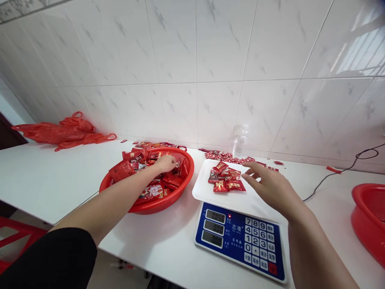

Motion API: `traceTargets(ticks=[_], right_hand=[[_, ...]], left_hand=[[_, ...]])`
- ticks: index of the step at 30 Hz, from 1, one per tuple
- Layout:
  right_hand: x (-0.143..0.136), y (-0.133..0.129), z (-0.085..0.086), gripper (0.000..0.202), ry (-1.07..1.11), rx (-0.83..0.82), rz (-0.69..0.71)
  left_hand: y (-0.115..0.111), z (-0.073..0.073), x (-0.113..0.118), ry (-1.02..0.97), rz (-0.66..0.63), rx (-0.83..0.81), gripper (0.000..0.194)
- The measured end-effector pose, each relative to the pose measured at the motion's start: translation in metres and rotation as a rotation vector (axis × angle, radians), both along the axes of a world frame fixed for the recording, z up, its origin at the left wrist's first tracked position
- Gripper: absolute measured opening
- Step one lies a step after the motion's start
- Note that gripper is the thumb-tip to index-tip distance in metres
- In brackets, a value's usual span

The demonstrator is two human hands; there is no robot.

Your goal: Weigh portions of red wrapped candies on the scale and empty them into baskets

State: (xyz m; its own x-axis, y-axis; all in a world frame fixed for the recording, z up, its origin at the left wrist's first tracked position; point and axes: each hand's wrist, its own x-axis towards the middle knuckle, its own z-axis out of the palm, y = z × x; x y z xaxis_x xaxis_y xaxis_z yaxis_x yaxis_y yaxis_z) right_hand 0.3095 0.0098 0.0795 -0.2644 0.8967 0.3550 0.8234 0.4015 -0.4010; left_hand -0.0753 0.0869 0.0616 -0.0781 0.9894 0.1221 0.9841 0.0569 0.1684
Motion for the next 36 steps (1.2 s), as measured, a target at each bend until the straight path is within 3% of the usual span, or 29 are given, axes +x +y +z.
traceTargets(ticks=[5,9,11,17,21,24,27,31,33,36], right_hand=[[0.002,0.0,0.003,0.035,0.017,-0.008,-0.012],[0.004,-0.001,0.006,0.035,0.025,0.015,0.004],[0.004,-0.001,0.007,0.035,0.029,0.03,0.011],[0.005,-0.003,0.01,0.034,0.043,0.026,0.033],[0.007,-0.004,0.012,0.035,0.052,0.021,0.026],[0.008,-0.004,0.012,0.034,0.061,0.016,0.021],[0.009,-0.004,0.012,0.033,0.067,0.012,0.024],[0.01,-0.003,0.011,0.034,0.065,0.008,0.026],[0.011,-0.003,0.011,0.035,0.061,0.009,0.028],[0.011,-0.004,0.011,0.035,0.053,0.017,0.032]], left_hand=[[-0.003,0.022,0.016,-0.179,-0.069,0.13,0.023],[-0.01,0.031,0.055,-0.488,-0.177,0.084,0.027],[-0.014,0.033,0.081,-0.537,-0.259,0.039,0.026],[-0.012,0.029,0.141,-0.372,-0.476,-0.13,0.023],[-0.008,0.021,0.146,-0.154,-0.432,-0.026,0.02],[-0.015,0.02,0.14,-0.107,-0.403,0.05,0.017],[-0.037,0.025,0.138,-0.178,-0.435,0.093,0.017],[-0.086,0.024,0.141,-0.331,-0.507,0.248,0.017],[-0.111,0.013,0.14,-0.373,-0.547,0.34,0.015],[-0.139,-0.019,0.136,-0.422,-0.61,0.45,0.007]])
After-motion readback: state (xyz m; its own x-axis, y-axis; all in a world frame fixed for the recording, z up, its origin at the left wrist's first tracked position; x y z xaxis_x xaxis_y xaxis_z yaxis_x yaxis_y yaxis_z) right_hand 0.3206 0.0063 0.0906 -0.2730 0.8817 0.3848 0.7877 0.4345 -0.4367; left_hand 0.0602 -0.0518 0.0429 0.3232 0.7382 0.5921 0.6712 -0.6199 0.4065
